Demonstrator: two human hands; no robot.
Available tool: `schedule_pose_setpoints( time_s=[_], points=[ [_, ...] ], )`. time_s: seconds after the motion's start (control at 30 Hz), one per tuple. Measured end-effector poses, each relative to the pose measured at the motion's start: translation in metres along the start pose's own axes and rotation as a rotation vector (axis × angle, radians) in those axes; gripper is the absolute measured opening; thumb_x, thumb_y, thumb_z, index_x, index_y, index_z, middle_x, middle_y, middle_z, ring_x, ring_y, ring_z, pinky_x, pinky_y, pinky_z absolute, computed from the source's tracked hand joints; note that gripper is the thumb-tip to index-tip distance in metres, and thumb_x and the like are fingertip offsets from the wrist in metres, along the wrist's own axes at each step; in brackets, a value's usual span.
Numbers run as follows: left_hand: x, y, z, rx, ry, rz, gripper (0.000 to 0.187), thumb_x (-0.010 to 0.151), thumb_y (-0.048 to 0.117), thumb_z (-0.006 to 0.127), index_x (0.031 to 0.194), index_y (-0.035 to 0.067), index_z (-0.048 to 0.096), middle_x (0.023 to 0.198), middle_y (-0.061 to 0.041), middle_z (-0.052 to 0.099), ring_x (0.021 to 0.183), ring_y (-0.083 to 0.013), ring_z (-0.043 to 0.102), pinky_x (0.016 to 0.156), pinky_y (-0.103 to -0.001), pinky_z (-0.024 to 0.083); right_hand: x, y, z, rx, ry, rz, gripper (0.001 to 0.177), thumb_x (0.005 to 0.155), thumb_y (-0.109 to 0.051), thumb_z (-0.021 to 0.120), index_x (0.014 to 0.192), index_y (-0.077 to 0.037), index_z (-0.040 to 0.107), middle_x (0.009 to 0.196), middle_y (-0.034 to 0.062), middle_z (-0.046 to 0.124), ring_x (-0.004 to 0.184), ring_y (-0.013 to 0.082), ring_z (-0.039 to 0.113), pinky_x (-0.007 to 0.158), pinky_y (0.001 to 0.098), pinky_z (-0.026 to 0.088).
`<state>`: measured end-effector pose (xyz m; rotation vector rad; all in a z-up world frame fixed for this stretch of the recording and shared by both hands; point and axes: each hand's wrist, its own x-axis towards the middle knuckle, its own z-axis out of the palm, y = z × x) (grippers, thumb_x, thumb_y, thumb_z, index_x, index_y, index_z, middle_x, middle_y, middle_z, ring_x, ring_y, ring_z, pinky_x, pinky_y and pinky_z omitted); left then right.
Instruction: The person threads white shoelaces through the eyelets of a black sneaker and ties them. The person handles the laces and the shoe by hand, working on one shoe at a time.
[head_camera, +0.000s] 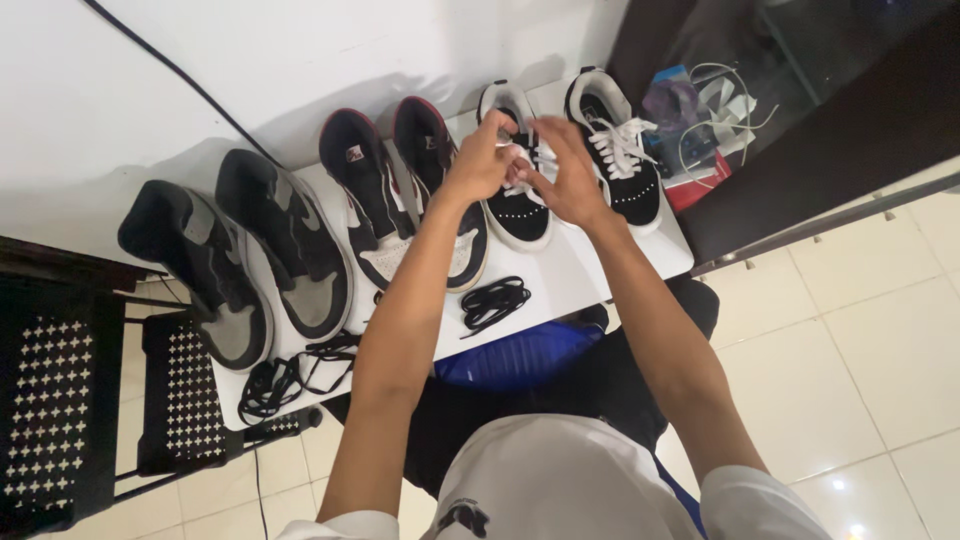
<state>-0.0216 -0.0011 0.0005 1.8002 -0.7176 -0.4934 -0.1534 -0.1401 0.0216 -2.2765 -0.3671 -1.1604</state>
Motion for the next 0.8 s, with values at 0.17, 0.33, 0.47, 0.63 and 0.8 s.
schedule_pose_setpoints(
  time_s=[0.17, 0.33, 0.47, 0.63, 0.8],
  points=[
    [0.009, -0.002, -0.005, 0.030, 0.045, 0.047, 0.022, 0.100, 0.013, 0.065, 0.109, 0.001, 0.049, 0.079, -0.013, 0.074, 0.065, -0.0172, 0.074, 0.059, -0.034, 0.056, -0.002, 0.024, 0.028, 0.323, -0.234, 0.539, 0.029, 0.095, -0.005, 0.071, 0.123, -0.004, 0.068, 0.102, 0.0109, 0.074, 0.083, 0.0219, 0.072, 0.073, 0.0328, 0.056],
    [0.016, -0.015, -0.003, 0.097, 0.471, -0.032, 0.026, 0.100, 0.024, 0.067, 0.102, 0.001, 0.055, 0.082, -0.017, 0.073, 0.071, -0.0312, 0.076, 0.065, -0.041, 0.057, -0.018, 0.052, 0.044, 0.233, -0.068, 0.528, 0.010, 0.098, -0.006, 0.071, 0.107, -0.003, 0.076, 0.094, 0.0124, 0.071, 0.079, 0.0197, 0.069, 0.070, 0.0322, 0.057],
    [0.022, -0.037, 0.016, 0.301, 0.584, -0.016, 0.034, 0.090, 0.026, 0.077, 0.093, -0.003, 0.060, 0.081, -0.025, 0.071, 0.081, -0.0459, 0.070, 0.072, -0.049, 0.054, -0.020, 0.061, 0.049, 0.120, -0.129, 0.616, 0.015, 0.089, -0.013, 0.082, 0.095, -0.001, 0.076, 0.089, 0.0131, 0.070, 0.072, 0.0223, 0.068, 0.066, 0.0335, 0.056],
    [0.029, -0.061, 0.014, 0.134, 0.463, -0.037, 0.027, 0.089, 0.017, 0.076, 0.084, -0.005, 0.062, 0.075, -0.020, 0.071, 0.071, -0.0360, 0.072, 0.063, -0.043, 0.057, -0.015, 0.063, 0.060, 0.225, -0.178, 0.625, 0.018, 0.092, -0.016, 0.078, 0.098, 0.000, 0.072, 0.097, 0.0136, 0.072, 0.085, 0.0241, 0.074, 0.075, 0.0328, 0.061],
    [0.021, -0.078, 0.004, -0.161, 0.331, -0.101, 0.015, 0.095, 0.010, 0.068, 0.094, -0.005, 0.063, 0.074, -0.008, 0.071, 0.061, -0.0120, 0.072, 0.052, -0.027, 0.058, -0.017, 0.065, 0.077, 0.148, -0.283, 0.549, 0.017, 0.095, -0.014, 0.072, 0.104, 0.000, 0.074, 0.097, 0.0196, 0.076, 0.089, 0.0334, 0.074, 0.078, 0.0394, 0.057]
  ],
)
